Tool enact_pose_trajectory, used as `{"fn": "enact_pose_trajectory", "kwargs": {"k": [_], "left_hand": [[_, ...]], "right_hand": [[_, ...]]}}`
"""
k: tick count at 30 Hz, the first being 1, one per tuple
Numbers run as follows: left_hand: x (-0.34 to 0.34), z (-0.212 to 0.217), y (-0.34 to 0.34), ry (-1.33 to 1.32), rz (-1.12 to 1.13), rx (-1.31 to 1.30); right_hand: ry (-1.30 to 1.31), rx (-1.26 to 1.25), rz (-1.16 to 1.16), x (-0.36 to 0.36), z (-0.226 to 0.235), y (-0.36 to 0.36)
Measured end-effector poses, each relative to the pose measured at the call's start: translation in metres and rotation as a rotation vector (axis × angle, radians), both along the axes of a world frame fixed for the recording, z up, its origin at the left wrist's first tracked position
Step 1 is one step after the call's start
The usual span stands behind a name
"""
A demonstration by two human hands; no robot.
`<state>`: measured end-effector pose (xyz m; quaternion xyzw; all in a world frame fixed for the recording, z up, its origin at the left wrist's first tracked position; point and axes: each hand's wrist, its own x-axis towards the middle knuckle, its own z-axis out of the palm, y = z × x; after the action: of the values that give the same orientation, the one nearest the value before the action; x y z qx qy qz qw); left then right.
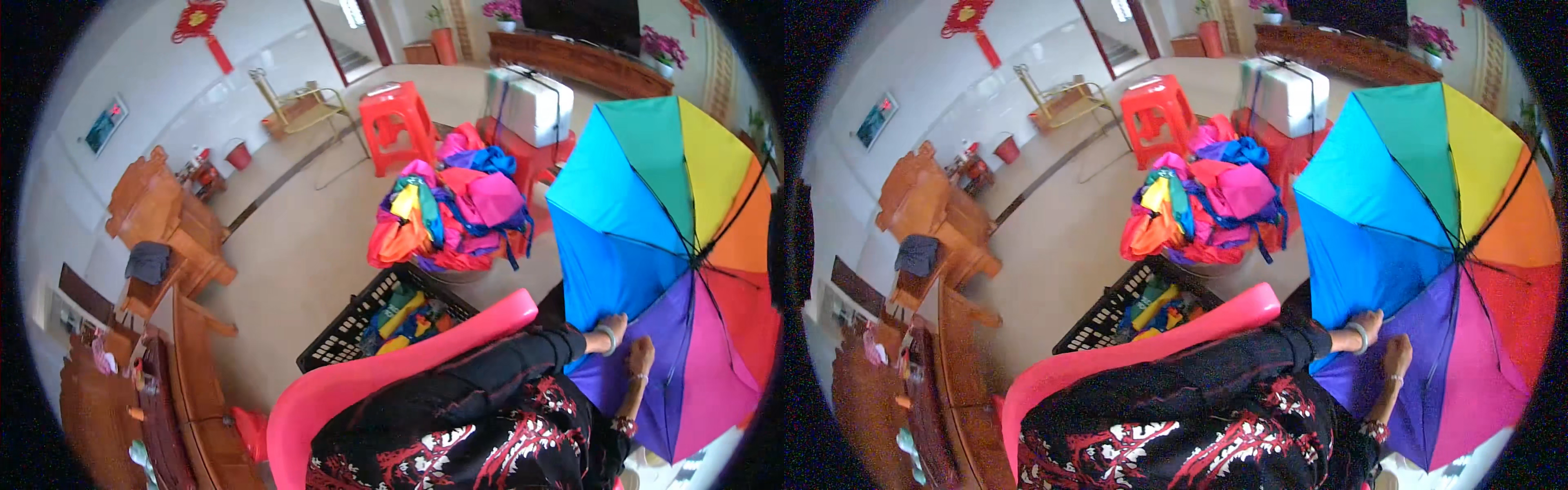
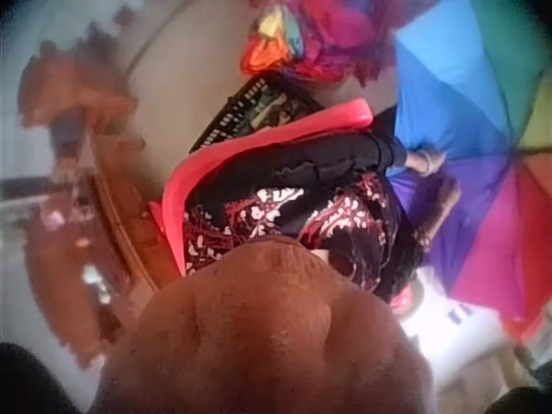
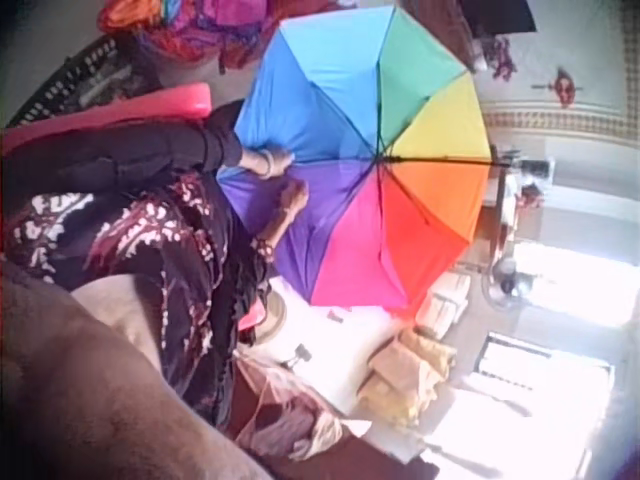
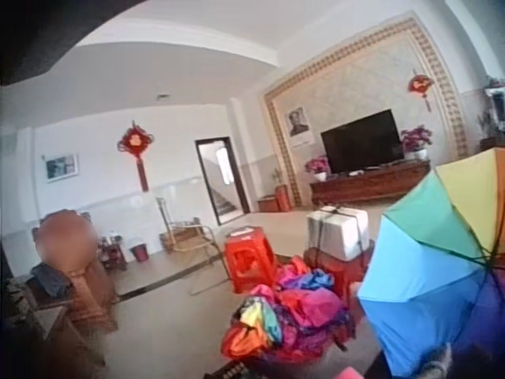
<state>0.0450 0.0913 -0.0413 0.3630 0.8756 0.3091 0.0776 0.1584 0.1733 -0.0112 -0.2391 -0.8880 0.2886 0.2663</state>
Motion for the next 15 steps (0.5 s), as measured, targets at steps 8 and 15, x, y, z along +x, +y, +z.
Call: {"fn": "enact_pose_trajectory", "kwargs": {"k": [8, 15], "left_hand": [[0.018, 0.071, -0.022, 0.048, -0.11, -0.125], [0.013, 0.056, -0.024, 0.185, -0.066, -0.09]], "right_hand": [[0.139, -0.324, 0.006, 0.0, -0.108, 0.073], [0.16, -0.533, 0.015, -0.018, -0.1, 0.063]]}}
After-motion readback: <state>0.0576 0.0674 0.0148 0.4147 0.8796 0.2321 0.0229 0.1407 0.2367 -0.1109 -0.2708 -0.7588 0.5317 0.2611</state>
